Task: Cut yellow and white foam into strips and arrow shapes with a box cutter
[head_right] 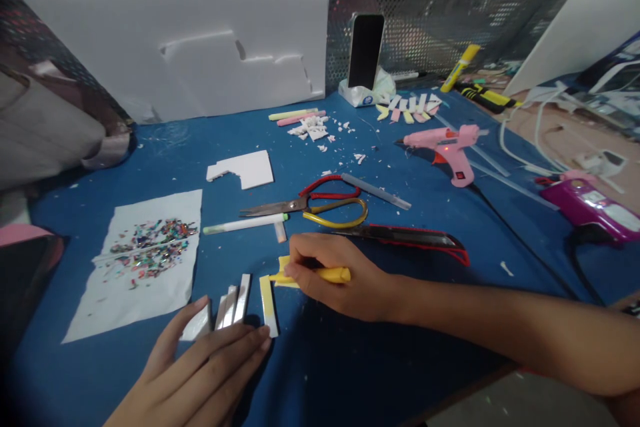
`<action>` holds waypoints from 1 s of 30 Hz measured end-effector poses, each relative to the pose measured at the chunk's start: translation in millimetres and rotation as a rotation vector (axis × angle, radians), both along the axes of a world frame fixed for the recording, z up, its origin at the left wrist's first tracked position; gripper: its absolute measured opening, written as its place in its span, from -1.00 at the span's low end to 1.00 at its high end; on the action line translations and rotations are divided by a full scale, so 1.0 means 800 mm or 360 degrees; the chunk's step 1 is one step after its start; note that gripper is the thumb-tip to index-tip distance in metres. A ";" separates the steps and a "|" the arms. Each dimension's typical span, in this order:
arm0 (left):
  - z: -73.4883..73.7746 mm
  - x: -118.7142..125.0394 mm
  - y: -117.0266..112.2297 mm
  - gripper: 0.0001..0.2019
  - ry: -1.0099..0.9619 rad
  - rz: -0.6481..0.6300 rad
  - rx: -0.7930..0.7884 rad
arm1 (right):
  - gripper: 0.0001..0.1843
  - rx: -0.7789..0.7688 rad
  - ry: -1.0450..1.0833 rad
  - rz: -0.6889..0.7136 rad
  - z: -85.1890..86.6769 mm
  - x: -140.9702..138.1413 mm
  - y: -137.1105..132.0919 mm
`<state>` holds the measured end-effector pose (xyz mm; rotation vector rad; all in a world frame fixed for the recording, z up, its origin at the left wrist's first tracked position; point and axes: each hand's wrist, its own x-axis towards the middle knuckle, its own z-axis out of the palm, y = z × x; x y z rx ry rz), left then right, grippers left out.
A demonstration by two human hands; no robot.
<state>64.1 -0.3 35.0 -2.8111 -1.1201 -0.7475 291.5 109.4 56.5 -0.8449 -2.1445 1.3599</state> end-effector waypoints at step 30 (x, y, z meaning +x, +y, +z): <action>-0.002 -0.002 0.001 -0.75 -0.0004 -0.0001 -0.0017 | -0.76 0.0229 0.0038 0.0292 -0.002 0.003 -0.001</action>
